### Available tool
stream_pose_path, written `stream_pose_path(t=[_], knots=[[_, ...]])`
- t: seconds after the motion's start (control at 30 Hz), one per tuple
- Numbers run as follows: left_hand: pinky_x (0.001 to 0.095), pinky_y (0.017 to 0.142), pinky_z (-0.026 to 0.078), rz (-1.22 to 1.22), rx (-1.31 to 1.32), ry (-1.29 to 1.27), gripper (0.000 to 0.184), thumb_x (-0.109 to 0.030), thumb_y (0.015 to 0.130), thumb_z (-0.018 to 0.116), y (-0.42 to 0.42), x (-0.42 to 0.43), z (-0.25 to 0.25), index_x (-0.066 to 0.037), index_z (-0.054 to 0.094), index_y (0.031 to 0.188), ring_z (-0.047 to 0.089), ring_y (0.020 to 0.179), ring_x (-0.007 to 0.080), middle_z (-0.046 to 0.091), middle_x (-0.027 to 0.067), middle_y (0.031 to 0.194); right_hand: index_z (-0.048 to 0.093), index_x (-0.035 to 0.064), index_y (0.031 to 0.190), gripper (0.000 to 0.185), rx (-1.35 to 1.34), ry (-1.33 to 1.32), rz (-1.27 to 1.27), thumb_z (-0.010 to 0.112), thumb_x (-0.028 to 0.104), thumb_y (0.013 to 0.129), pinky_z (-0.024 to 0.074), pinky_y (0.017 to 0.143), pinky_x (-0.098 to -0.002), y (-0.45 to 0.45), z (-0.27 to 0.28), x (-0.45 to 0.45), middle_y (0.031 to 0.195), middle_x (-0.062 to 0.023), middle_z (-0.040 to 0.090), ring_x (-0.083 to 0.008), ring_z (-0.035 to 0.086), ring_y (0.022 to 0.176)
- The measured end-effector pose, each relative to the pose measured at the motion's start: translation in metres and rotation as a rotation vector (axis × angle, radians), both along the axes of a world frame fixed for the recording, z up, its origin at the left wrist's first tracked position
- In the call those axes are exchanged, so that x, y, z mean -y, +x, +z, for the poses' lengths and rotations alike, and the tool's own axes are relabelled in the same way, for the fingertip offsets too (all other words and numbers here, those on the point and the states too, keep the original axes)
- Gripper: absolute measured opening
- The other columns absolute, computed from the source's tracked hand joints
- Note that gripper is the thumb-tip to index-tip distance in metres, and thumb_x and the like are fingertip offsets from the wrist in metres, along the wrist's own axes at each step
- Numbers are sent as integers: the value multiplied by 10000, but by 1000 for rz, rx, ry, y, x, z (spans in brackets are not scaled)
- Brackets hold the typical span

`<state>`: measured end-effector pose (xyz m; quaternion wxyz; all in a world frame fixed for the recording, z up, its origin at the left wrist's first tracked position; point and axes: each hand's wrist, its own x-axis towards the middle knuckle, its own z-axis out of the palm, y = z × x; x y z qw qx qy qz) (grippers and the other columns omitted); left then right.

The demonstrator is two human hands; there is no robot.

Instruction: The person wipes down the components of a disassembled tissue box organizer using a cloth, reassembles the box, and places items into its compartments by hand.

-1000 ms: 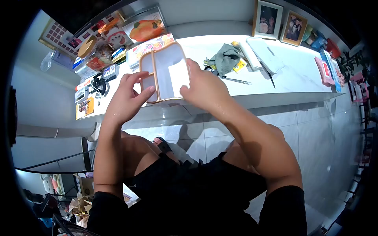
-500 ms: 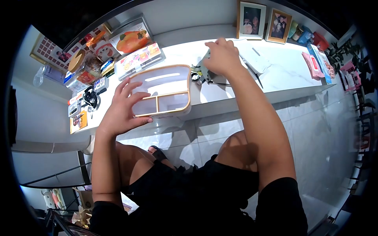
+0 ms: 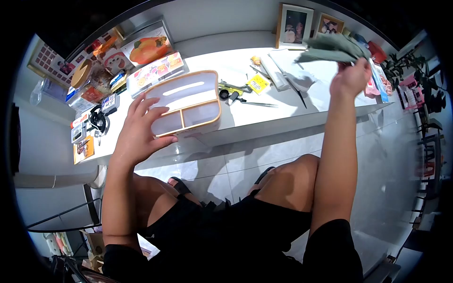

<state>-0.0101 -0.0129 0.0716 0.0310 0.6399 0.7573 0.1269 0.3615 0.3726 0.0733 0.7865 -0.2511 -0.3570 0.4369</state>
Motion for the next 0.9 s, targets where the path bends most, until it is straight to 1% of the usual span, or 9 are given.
stream_pose_path(t=[0.1, 0.13, 0.23, 0.3, 0.37, 0.43, 0.63, 0.73, 0.9], knots=[[543, 1237, 387, 33, 32, 26, 754, -377, 732, 966, 0, -2, -3, -94, 673, 1367, 381, 1529, 439, 563, 156, 1533, 510, 26, 1220, 201, 219, -3, -481, 522, 150, 1062, 630, 801, -410, 48, -9, -22, 1146, -129, 684, -288, 720, 1028], [537, 1234, 388, 54, 41, 41, 772, -362, 736, 965, -1, -2, -3, -92, 656, 1390, 395, 1519, 438, 562, 159, 1535, 530, 21, 1144, 149, 139, -50, -309, 487, 137, 1061, 595, 821, -343, 45, -7, -12, 1160, -133, 694, -246, 721, 1046], [539, 1223, 393, 54, 64, 57, 793, -352, 739, 962, -5, -7, -7, -92, 639, 1414, 424, 1490, 441, 567, 159, 1528, 660, -23, 1198, 499, 1158, -173, -506, 604, 448, 1042, 545, 965, -435, 65, -49, -30, 1144, -238, 733, -358, 734, 1000], [533, 1212, 403, 40, 43, 77, 801, -347, 753, 952, -3, -10, -11, -96, 624, 1440, 453, 1456, 446, 566, 182, 1516, 736, -66, 1157, 766, 1540, -449, -208, 632, 668, 964, 529, 991, -464, 55, -61, -19, 1083, -282, 750, -427, 726, 1005], [538, 1222, 366, 84, -12, 153, 820, -366, 769, 938, 1, -11, -14, -107, 606, 1473, 429, 1470, 445, 526, 194, 1541, 772, -95, 1034, 840, 1828, -605, 22, 645, 729, 923, 536, 967, -407, 50, -79, -28, 1040, -274, 764, -374, 736, 1019], [536, 1226, 340, 61, -70, 245, 808, -363, 786, 924, 11, -14, -8, -113, 600, 1483, 408, 1483, 439, 496, 193, 1567, 761, -138, 994, 869, 1588, -704, 210, 673, 723, 908, 536, 938, -373, 39, -78, -6, 988, -265, 763, -329, 740, 999], [514, 1215, 316, -88, -3, 525, 623, -259, 851, 845, 33, -22, -1, -108, 644, 1421, 427, 1454, 403, 495, 180, 1556, 771, -39, 1056, 477, 1342, -616, 234, 633, 411, 978, 507, 874, -349, 27, -68, 2, 977, -124, 757, -228, 682, 911], [458, 1120, 427, -185, 406, 668, 445, -194, 853, 832, 47, -26, -10, -95, 711, 1269, 557, 1313, 368, 600, 164, 1419, 734, -47, 1093, 434, 1081, -449, 125, 602, 357, 1009, 494, 869, -344, 11, -25, 27, 988, -89, 745, -198, 655, 895], [434, 1213, 385, -277, 1501, 453, 727, -236, 979, 751, 102, -50, -3, -37, 409, 1589, 502, 1435, 267, 530, 139, 1544, 705, -21, 1024, 344, 748, -213, 370, 619, 310, 1063, 491, 794, -300, -65, 35, 123, 939, -51, 726, -134, 641, 866]])
